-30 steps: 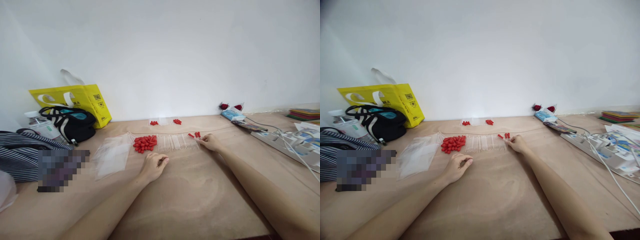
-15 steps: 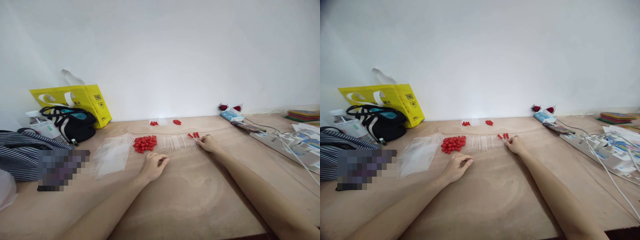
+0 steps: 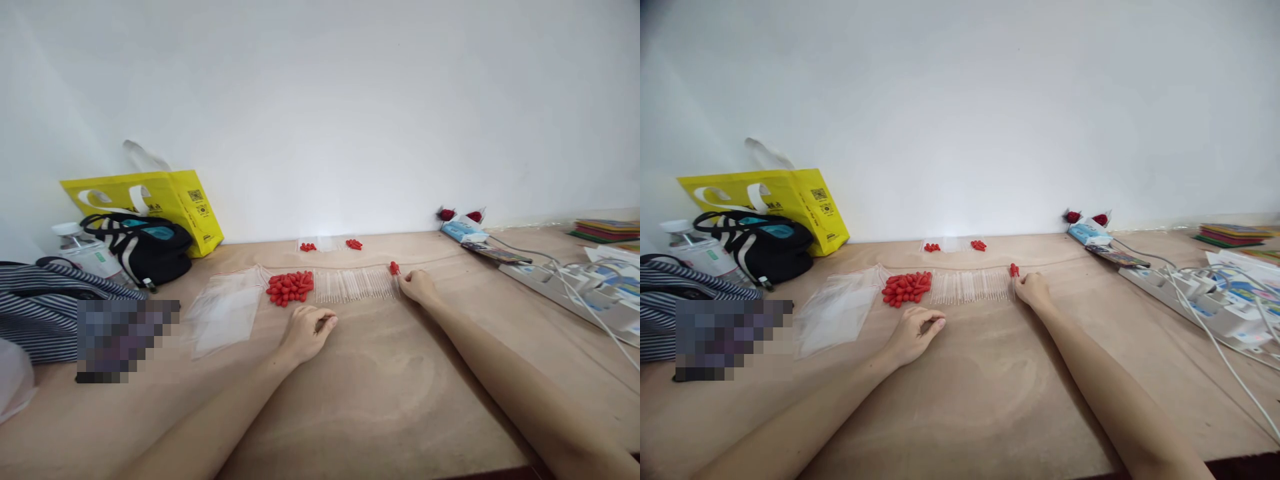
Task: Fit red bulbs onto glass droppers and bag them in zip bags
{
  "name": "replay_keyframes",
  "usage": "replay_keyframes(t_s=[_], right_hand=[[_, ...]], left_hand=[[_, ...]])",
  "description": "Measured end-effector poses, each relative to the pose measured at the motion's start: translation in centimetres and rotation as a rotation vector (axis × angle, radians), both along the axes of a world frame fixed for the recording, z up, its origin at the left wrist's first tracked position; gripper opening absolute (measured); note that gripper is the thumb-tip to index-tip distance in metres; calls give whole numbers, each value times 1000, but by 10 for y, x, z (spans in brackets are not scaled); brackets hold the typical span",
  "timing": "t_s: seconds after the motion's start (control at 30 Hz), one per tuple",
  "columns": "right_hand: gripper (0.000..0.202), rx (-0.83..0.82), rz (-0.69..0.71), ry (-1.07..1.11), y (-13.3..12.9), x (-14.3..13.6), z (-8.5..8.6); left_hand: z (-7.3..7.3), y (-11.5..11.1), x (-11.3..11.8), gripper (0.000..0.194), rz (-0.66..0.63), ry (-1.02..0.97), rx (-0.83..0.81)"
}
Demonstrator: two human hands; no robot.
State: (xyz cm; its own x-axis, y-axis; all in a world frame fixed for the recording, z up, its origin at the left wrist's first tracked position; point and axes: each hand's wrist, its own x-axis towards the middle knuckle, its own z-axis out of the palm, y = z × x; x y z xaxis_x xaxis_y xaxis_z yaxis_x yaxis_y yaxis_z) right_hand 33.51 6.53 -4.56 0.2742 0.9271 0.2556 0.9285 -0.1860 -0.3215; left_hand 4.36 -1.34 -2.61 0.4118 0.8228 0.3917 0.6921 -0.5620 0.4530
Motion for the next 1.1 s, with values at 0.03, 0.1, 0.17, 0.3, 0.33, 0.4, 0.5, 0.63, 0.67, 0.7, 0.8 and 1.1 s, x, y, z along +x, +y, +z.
replay_keyframes(t_s=[0.03, 0.1, 0.17, 0.3, 0.33, 0.4, 0.5, 0.63, 0.67, 0.7, 0.8, 1.1], right_hand=[[41, 1, -8, 3, 0, -1, 0], [44, 3, -20, 5, -1, -1, 0], [42, 23, -39, 10, -1, 0, 1], [27, 130, -11, 33, -5, -2, 2], [24, 150, 20, 39, -7, -4, 3], [20, 152, 83, 45, -10, -10, 4], [17, 111, 129, 36, -15, -19, 4], [16, 64, 130, 16, -18, -26, 4], [16, 56, 128, 16, -18, -27, 4], [16, 50, 125, 17, -18, -27, 4], [16, 37, 117, 26, -18, -26, 4], [18, 14, 102, 71, -20, -25, 6]], left_hand=[[0, 0, 0, 19, 4, 1, 0], [1, -1, 0, 18, 21, 6, 18], [2, -1, -2, 16, 68, 34, 69], [6, 10, -15, 10, 282, 162, 211], [7, 15, -19, 9, 341, 186, 237], [10, 26, -28, 10, 428, 226, 271], [15, 43, -36, 16, 462, 279, 263], [20, 57, -35, 19, 479, 333, 192], [21, 59, -34, 20, 490, 336, 182], [21, 61, -34, 21, 499, 334, 175], [23, 65, -31, 16, 498, 327, 166], [32, 62, -30, 11, 433, 211, 241]])
